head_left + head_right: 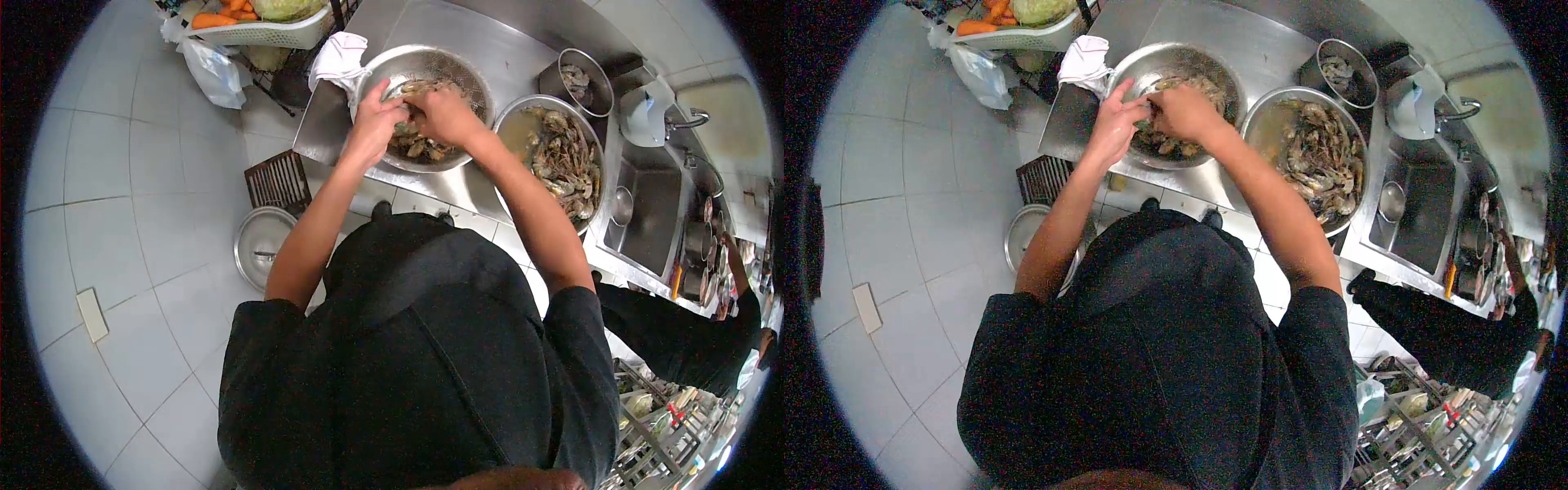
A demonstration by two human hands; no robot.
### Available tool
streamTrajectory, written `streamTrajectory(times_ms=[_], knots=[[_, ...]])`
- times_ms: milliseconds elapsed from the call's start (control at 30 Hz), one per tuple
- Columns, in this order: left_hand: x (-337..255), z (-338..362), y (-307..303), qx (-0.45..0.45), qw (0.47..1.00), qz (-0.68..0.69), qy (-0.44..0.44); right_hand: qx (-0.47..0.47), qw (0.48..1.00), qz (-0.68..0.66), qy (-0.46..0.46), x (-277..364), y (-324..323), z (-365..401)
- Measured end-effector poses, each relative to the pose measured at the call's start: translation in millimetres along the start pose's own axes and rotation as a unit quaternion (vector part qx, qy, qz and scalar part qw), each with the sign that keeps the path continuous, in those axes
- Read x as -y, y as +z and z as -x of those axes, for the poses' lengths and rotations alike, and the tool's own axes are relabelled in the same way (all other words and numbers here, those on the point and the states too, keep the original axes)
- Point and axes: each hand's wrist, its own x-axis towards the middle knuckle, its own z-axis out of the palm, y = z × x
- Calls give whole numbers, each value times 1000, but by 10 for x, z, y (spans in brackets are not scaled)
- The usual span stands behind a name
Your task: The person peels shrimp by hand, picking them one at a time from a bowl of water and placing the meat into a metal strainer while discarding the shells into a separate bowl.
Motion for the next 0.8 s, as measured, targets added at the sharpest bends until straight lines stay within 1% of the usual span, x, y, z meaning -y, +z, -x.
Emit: streamTrajectory(times_ms=[100,133,200,300,433,500,533,633,667,700,733,800], knots=[[-53,9,47,8,998,-64,-11,-1,999,49,-5,-111,148,5],[-13,-17,23,19,996,-81,-22,-26,998,58,12,-62,161,45],[57,-81,-5,41,992,-116,-42,-12,999,27,16,-124,253,41],[73,3,62,44,997,-62,-33,-6,1000,13,3,-119,301,44],[124,-10,88,54,998,-38,2,-4,1000,8,16,-148,282,77],[173,-69,32,49,998,-42,7,-23,1000,-4,11,-158,227,78],[173,-69,19,61,998,-34,13,-30,999,-11,6,-138,183,78],[113,-38,7,90,996,-10,26,-110,992,-52,11,-164,100,52],[77,-27,16,98,995,-3,28,-154,987,-54,-2,-172,77,28],[60,-20,17,105,994,4,31,-151,987,-55,24,-199,85,8],[59,-24,12,111,993,-26,32,-149,986,-56,49,-231,81,-17],[67,12,13,94,995,-21,32,-153,983,-55,89,-276,77,-68]])
